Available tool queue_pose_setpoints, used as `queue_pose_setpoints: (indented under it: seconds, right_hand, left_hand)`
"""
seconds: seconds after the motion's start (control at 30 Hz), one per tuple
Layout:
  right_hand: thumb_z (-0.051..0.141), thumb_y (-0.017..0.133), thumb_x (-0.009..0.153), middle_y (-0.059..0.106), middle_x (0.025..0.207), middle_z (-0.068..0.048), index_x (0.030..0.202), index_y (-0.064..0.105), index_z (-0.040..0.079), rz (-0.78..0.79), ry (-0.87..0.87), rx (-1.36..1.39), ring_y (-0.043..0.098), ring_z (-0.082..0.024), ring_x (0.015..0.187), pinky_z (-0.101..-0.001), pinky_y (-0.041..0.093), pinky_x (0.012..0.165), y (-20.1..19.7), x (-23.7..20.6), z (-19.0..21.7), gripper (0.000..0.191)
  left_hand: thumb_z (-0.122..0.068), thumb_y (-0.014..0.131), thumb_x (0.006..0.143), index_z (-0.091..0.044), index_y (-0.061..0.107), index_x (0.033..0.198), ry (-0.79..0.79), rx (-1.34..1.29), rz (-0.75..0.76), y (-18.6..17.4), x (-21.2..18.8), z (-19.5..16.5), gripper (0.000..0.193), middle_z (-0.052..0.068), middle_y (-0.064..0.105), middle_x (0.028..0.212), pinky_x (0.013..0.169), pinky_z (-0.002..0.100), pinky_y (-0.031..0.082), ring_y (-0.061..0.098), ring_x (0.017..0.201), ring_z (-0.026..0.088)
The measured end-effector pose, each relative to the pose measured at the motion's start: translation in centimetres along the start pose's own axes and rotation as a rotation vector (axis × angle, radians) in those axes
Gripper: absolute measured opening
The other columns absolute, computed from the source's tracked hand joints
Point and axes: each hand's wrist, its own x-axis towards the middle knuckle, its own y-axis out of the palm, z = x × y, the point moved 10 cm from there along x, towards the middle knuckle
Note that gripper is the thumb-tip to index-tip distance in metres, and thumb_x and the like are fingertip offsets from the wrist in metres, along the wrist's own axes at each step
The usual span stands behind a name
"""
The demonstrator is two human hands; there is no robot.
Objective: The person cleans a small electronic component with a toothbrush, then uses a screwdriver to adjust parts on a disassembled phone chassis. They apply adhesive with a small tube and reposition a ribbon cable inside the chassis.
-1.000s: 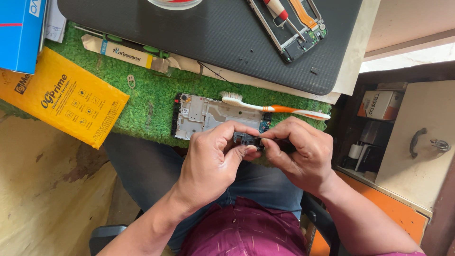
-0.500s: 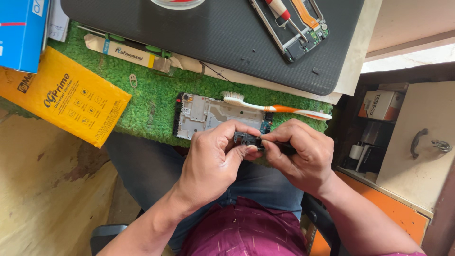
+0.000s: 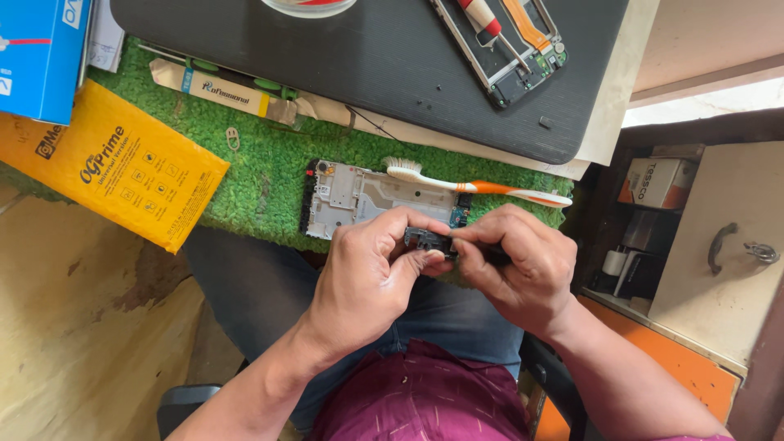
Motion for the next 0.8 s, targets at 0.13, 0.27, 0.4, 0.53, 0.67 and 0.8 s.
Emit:
queue_pose_setpoints:
  seconds: [0.13, 0.27, 0.4, 0.53, 0.67, 0.8]
  right_hand:
    - [0.002, 0.079, 0.086, 0.069, 0.083, -0.012, 0.095, 0.070, 0.000, 0.005, -0.021, -0.026, 0.070, -0.020, 0.072, -0.0292, 0.054, 0.063, 0.01, 0.03, 0.27, 0.013]
    - [0.002, 0.079, 0.086, 0.069, 0.084, -0.012, 0.095, 0.069, 0.000, 0.010, -0.022, -0.020, 0.070, -0.020, 0.072, -0.0293, 0.054, 0.063, 0.03, -0.03, 0.30, 0.013]
    - [0.002, 0.079, 0.086, 0.069, 0.084, -0.012, 0.096, 0.070, 0.000, -0.003, -0.018, -0.036, 0.070, -0.020, 0.072, -0.0290, 0.054, 0.063, -0.04, -0.03, 0.16, 0.013]
    - [0.002, 0.080, 0.086, 0.068, 0.083, -0.012, 0.095, 0.069, 0.001, 0.000, -0.027, -0.033, 0.070, -0.019, 0.071, -0.0289, 0.054, 0.063, -0.01, -0.05, 0.23, 0.014]
    - [0.002, 0.080, 0.086, 0.068, 0.082, -0.011, 0.095, 0.069, 0.001, -0.002, -0.023, -0.035, 0.069, -0.019, 0.070, -0.0288, 0.053, 0.062, -0.07, -0.09, 0.23, 0.014]
    - [0.002, 0.080, 0.085, 0.068, 0.082, -0.011, 0.095, 0.070, 0.000, -0.001, -0.014, -0.054, 0.069, -0.019, 0.070, -0.0289, 0.053, 0.061, -0.05, -0.09, 0.13, 0.015]
  left_hand:
    - [0.006, 0.063, 0.092, -0.001, 0.070, 0.111, 0.024, 0.009, -0.003, -0.07, -0.01, -0.35, 0.021, 0.010, 0.081, 0.087, 0.072, 0.024, 0.064, 0.081, 0.085, 0.012]
    - [0.006, 0.063, 0.092, -0.001, 0.070, 0.110, 0.005, 0.014, -0.003, -0.06, -0.07, -0.25, 0.021, 0.009, 0.081, 0.086, 0.072, 0.024, 0.064, 0.081, 0.084, 0.012]
    - [0.006, 0.062, 0.092, -0.001, 0.070, 0.110, -0.004, -0.004, 0.001, -0.05, -0.03, -0.18, 0.021, 0.010, 0.081, 0.086, 0.072, 0.024, 0.064, 0.081, 0.085, 0.011]
    - [0.006, 0.063, 0.092, -0.001, 0.070, 0.110, 0.005, 0.010, 0.003, -0.09, 0.01, -0.30, 0.021, 0.010, 0.081, 0.086, 0.072, 0.024, 0.064, 0.081, 0.084, 0.012]
    - [0.006, 0.062, 0.092, -0.001, 0.070, 0.111, -0.004, -0.010, 0.006, 0.01, -0.01, -0.22, 0.021, 0.010, 0.081, 0.087, 0.072, 0.024, 0.064, 0.081, 0.085, 0.011]
    - [0.007, 0.062, 0.092, 0.000, 0.070, 0.110, 0.012, 0.005, 0.003, -0.03, 0.02, -0.35, 0.022, 0.010, 0.081, 0.086, 0.073, 0.024, 0.064, 0.081, 0.084, 0.011]
